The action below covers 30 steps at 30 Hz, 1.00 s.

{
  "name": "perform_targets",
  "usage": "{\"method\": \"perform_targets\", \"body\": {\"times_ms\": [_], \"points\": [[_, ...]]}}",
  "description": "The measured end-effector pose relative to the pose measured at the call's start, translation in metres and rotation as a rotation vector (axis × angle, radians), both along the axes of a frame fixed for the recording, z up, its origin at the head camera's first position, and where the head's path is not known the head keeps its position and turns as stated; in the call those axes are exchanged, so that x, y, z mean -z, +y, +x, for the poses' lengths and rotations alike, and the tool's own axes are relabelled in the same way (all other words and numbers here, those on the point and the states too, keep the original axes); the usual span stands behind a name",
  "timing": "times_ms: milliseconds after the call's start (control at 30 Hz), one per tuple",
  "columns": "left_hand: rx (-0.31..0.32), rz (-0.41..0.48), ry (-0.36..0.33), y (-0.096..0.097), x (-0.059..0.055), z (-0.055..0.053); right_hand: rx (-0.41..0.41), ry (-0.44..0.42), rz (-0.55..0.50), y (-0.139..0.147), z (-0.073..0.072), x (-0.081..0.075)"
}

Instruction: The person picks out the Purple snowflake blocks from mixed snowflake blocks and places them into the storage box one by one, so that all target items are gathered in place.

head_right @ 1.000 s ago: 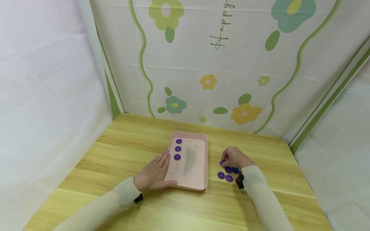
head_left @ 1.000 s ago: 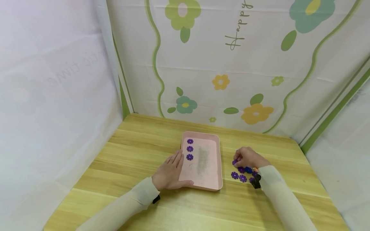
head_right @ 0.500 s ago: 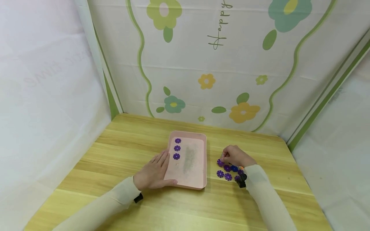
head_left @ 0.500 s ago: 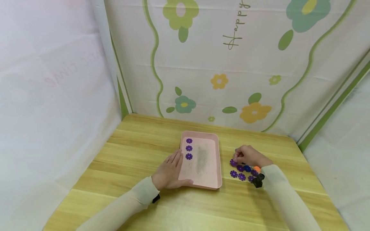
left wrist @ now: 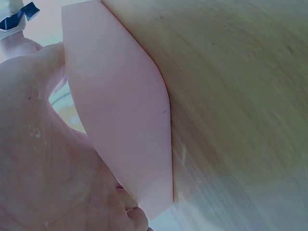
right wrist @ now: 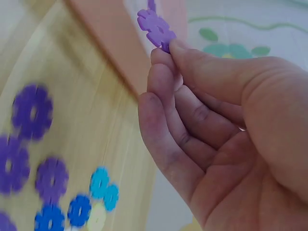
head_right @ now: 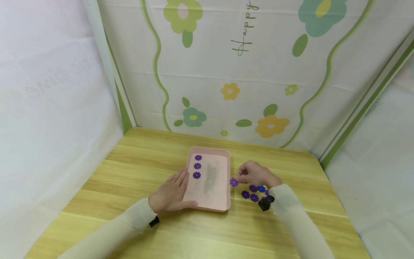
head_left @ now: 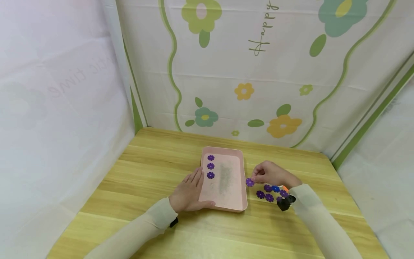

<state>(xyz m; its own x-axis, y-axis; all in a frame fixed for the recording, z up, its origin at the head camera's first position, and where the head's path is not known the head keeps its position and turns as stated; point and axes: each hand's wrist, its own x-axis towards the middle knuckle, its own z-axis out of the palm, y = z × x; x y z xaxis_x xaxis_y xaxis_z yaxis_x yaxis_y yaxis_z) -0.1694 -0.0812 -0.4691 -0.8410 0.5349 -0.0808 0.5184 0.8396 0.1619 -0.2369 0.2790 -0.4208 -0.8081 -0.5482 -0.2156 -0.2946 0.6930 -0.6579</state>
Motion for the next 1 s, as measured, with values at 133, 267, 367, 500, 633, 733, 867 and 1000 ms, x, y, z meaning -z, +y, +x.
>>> {"method": "perform_targets", "body": {"times_ms": [133, 267, 367, 500, 633, 733, 867, 1000], "points": [[0.002, -0.003, 0.006, 0.0, 0.0, -0.001, 0.004, -0.012, -0.002, -0.023, 0.002, 0.0], [0.002, -0.019, 0.013, 0.001, 0.001, -0.001, 0.009, -0.032, -0.01, -0.046, 0.002, 0.002], [0.002, -0.025, 0.017, 0.001, 0.001, -0.002, -0.004, -0.025, -0.015, -0.063, 0.0, 0.007], [0.001, -0.017, 0.018, 0.001, 0.001, -0.001, -0.023, 0.009, -0.012, -0.084, -0.004, 0.016], [0.003, -0.014, 0.021, 0.001, 0.0, -0.001, -0.003, 0.006, -0.001, -0.106, -0.006, 0.021], [0.006, -0.02, 0.027, 0.001, 0.001, -0.001, 0.026, -0.013, -0.003, -0.121, -0.009, 0.025], [0.012, -0.019, 0.03, 0.001, 0.001, -0.002, 0.045, -0.025, -0.017, -0.134, -0.012, 0.03], [0.017, -0.012, 0.029, 0.001, 0.002, -0.002, 0.071, -0.048, -0.003, -0.145, -0.013, 0.033]]}}
